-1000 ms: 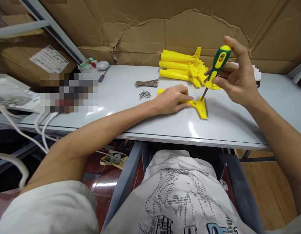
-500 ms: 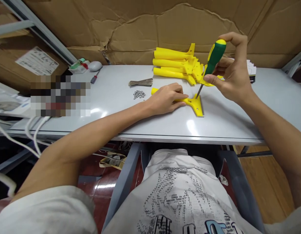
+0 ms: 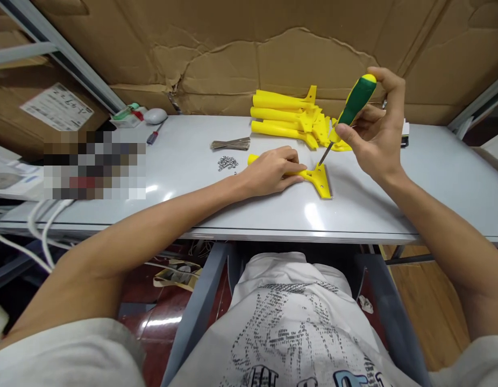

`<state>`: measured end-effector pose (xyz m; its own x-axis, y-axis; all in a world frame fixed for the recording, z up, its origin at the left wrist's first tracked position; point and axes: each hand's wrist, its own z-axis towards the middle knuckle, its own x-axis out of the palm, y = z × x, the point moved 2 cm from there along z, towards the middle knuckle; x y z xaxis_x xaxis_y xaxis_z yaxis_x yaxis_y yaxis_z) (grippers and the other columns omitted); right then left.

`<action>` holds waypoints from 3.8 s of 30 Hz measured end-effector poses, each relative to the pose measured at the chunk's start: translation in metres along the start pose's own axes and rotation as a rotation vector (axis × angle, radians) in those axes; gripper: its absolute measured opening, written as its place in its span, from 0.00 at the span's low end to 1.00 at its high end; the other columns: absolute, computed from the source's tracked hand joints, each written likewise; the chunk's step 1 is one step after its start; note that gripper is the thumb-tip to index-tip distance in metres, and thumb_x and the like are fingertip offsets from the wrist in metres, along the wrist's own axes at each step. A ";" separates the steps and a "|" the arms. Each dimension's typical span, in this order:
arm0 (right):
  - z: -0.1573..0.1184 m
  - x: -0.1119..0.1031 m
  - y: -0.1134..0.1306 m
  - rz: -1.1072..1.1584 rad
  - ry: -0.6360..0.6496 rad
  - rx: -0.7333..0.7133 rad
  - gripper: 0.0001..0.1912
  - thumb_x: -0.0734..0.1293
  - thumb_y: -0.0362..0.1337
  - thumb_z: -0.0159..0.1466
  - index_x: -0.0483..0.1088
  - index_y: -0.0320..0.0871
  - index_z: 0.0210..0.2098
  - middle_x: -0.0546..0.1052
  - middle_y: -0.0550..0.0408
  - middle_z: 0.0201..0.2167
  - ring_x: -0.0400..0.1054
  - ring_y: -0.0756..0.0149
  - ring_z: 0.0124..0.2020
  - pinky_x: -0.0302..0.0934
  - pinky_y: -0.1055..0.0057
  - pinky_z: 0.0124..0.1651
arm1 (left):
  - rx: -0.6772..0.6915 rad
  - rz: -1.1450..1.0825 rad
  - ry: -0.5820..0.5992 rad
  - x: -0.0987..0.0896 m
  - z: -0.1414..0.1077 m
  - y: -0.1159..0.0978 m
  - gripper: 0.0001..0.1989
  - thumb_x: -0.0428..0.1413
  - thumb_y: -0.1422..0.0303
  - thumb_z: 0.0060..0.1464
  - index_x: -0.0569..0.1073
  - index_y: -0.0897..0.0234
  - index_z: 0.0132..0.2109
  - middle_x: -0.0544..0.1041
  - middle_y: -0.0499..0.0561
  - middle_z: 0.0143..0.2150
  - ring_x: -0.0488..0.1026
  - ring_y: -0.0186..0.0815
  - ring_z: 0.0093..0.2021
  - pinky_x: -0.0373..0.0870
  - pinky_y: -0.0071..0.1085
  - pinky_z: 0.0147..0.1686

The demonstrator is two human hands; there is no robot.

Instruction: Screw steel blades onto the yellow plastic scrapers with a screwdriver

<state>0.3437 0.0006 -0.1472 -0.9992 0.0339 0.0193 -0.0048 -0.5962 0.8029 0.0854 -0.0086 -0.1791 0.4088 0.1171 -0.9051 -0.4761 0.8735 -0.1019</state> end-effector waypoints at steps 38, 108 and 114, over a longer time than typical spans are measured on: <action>0.013 -0.015 -0.002 -0.044 0.380 -0.040 0.50 0.86 0.63 0.60 0.63 0.66 0.73 0.87 0.53 0.54 0.86 0.44 0.60 0.88 0.40 0.56 | -0.014 -0.004 0.018 0.000 -0.001 0.003 0.17 0.60 0.59 0.78 0.87 0.61 0.63 0.83 0.61 0.51 0.78 0.46 0.51 0.75 0.40 0.50; 0.000 -0.001 0.008 -0.281 0.174 -0.190 0.45 0.77 0.74 0.63 0.61 0.70 0.71 0.81 0.59 0.38 0.77 0.50 0.35 0.75 0.51 0.37 | 0.044 0.084 0.035 -0.001 0.001 0.002 0.15 0.58 0.63 0.77 0.87 0.61 0.60 0.82 0.60 0.49 0.78 0.46 0.49 0.73 0.40 0.47; 0.005 -0.006 0.001 -0.276 0.197 -0.183 0.43 0.74 0.73 0.67 0.59 0.72 0.75 0.83 0.57 0.44 0.81 0.47 0.43 0.79 0.47 0.47 | 0.036 0.091 0.055 -0.003 0.001 0.005 0.14 0.58 0.65 0.77 0.87 0.60 0.59 0.82 0.59 0.50 0.78 0.45 0.48 0.71 0.39 0.45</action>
<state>0.3502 0.0040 -0.1437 -0.9476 0.0693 -0.3119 -0.2639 -0.7201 0.6417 0.0827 -0.0044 -0.1768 0.3211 0.1716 -0.9314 -0.4808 0.8768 -0.0042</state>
